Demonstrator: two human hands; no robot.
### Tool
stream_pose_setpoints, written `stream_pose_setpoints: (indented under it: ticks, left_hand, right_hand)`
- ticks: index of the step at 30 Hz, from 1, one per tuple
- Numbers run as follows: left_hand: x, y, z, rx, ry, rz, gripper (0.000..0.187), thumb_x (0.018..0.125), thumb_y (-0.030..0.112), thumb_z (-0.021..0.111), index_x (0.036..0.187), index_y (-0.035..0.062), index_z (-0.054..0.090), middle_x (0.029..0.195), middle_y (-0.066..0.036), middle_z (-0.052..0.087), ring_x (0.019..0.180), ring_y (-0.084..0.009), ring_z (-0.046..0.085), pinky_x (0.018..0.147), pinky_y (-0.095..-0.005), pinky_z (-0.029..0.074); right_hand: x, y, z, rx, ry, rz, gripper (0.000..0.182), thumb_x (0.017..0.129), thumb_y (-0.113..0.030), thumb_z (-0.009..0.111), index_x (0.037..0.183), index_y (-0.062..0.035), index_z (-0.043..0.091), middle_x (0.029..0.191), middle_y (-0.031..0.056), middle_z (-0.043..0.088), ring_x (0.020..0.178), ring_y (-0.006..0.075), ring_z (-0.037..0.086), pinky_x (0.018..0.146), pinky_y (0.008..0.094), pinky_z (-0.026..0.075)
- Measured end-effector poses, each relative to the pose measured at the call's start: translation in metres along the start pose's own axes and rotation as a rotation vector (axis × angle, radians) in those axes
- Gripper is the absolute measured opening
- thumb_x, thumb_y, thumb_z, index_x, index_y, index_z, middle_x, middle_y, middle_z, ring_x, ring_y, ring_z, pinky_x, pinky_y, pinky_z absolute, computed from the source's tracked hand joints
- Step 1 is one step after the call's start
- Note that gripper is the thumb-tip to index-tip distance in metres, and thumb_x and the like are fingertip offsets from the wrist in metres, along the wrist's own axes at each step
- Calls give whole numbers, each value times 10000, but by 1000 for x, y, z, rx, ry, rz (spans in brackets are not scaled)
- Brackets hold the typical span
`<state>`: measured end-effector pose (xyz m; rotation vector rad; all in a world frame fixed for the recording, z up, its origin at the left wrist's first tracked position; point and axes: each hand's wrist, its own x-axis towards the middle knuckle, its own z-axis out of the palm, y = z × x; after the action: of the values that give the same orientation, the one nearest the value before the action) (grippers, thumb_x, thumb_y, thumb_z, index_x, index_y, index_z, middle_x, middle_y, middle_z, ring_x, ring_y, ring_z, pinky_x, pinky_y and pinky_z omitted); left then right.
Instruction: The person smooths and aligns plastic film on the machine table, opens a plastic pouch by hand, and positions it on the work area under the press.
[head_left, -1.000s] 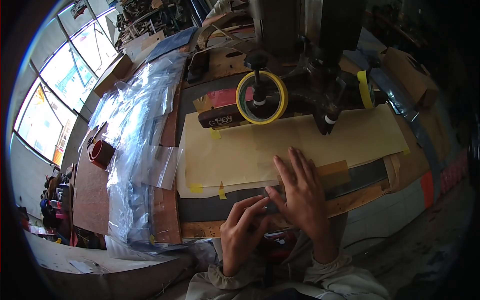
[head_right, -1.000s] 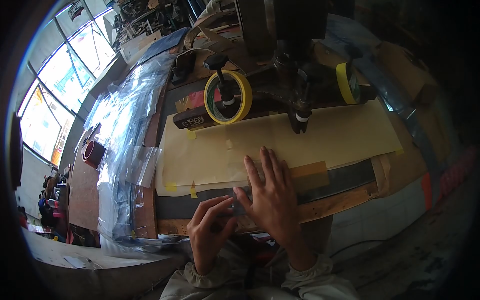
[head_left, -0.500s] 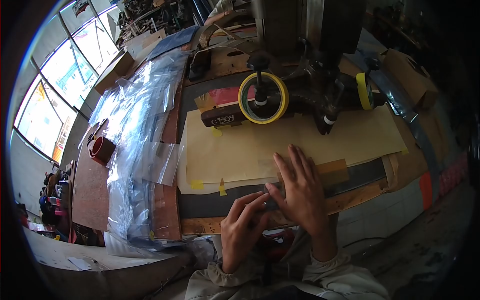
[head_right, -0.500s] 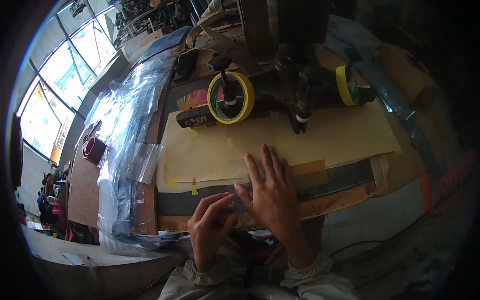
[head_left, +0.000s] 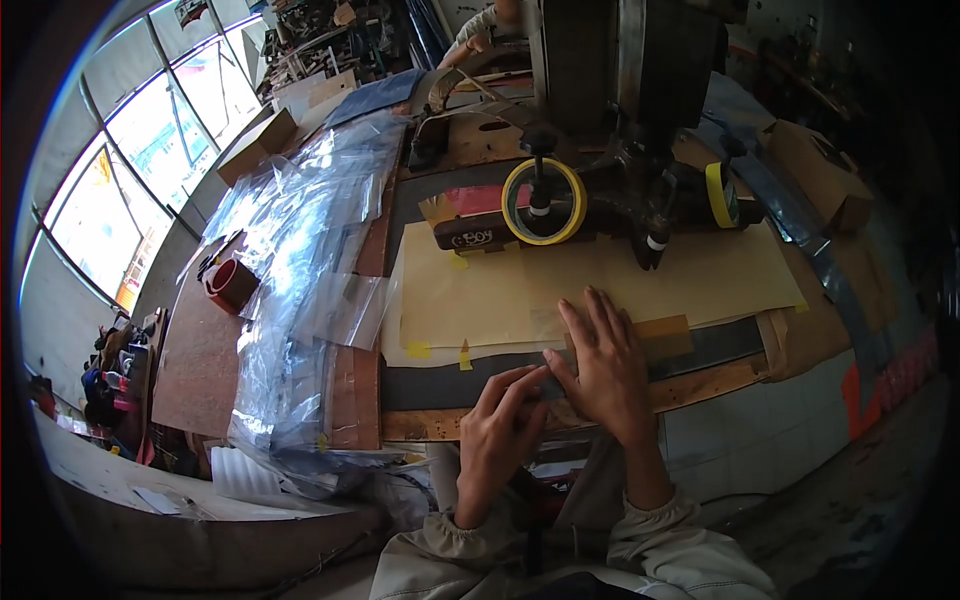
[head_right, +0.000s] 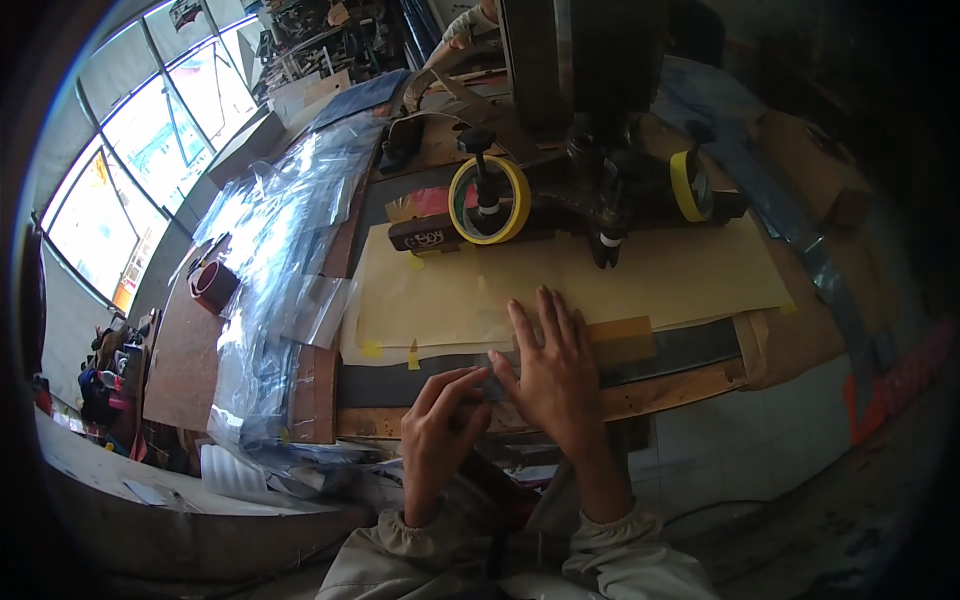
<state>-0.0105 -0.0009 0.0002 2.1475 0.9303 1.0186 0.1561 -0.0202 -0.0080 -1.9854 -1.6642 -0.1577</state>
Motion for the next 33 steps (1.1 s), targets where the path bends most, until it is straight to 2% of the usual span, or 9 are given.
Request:
stream_pose_setpoints:
  ticks: [3, 7, 10, 15, 25, 28, 33]
  left_hand:
    - [-2, 1, 2, 15, 13, 1, 393, 793, 18, 724, 1175, 90, 669, 1156, -71, 651, 904, -180, 705, 729, -310, 572]
    - [-5, -5, 6, 91, 51, 113, 364, 829, 25, 686, 1183, 88, 637, 1139, -88, 632, 940, -263, 678, 751, -358, 562]
    - [-6, -8, 12, 167, 97, 175, 374, 827, 17, 683, 1194, 75, 633, 1133, -90, 635, 974, -261, 668, 775, -356, 555]
    - [-6, -8, 15, 369, 135, 240, 412, 775, 19, 664, 1178, 106, 662, 1104, -34, 645, 811, -183, 631, 699, -295, 539]
    - [-8, -13, 23, 530, 211, 329, 342, 802, 94, 644, 1137, 131, 703, 1045, 36, 676, 729, -106, 606, 629, -232, 493]
    - [-5, -7, 23, 511, 240, 335, 230, 827, 94, 653, 1042, 120, 730, 978, 19, 706, 675, -140, 620, 594, -254, 499]
    - [-5, -9, 26, 507, 257, 334, 227, 841, 128, 647, 1053, 119, 731, 981, 18, 708, 690, -139, 628, 599, -253, 496]
  right_hand:
    - [0, 0, 0, -4, 4, -4, 613, 921, -423, 559, 1404, -55, 478, 1459, 266, 402, 1388, 388, 358, 1156, 512, 270]
    - [1, 0, 1, -10, 11, -13, 606, 916, -414, 573, 1393, -50, 490, 1453, 269, 406, 1377, 393, 372, 1147, 515, 281]
    - [1, 0, -1, -14, 10, -24, 603, 913, -407, 583, 1390, -49, 493, 1450, 271, 408, 1367, 399, 384, 1141, 519, 287]
    - [1, 0, 0, -33, -17, -14, 600, 925, -405, 579, 1416, -77, 474, 1468, 255, 398, 1378, 405, 372, 1144, 520, 289]
    - [0, -1, -4, -39, -28, -30, 615, 920, -409, 590, 1407, -51, 478, 1459, 272, 399, 1375, 406, 377, 1132, 526, 304]
    - [1, -1, -5, -39, -32, -32, 612, 926, -413, 581, 1415, -60, 473, 1466, 265, 396, 1380, 405, 371, 1135, 528, 299]
    - [1, -1, -5, -21, -45, -16, 614, 935, -422, 568, 1434, -81, 457, 1485, 250, 385, 1392, 404, 357, 1140, 536, 288]
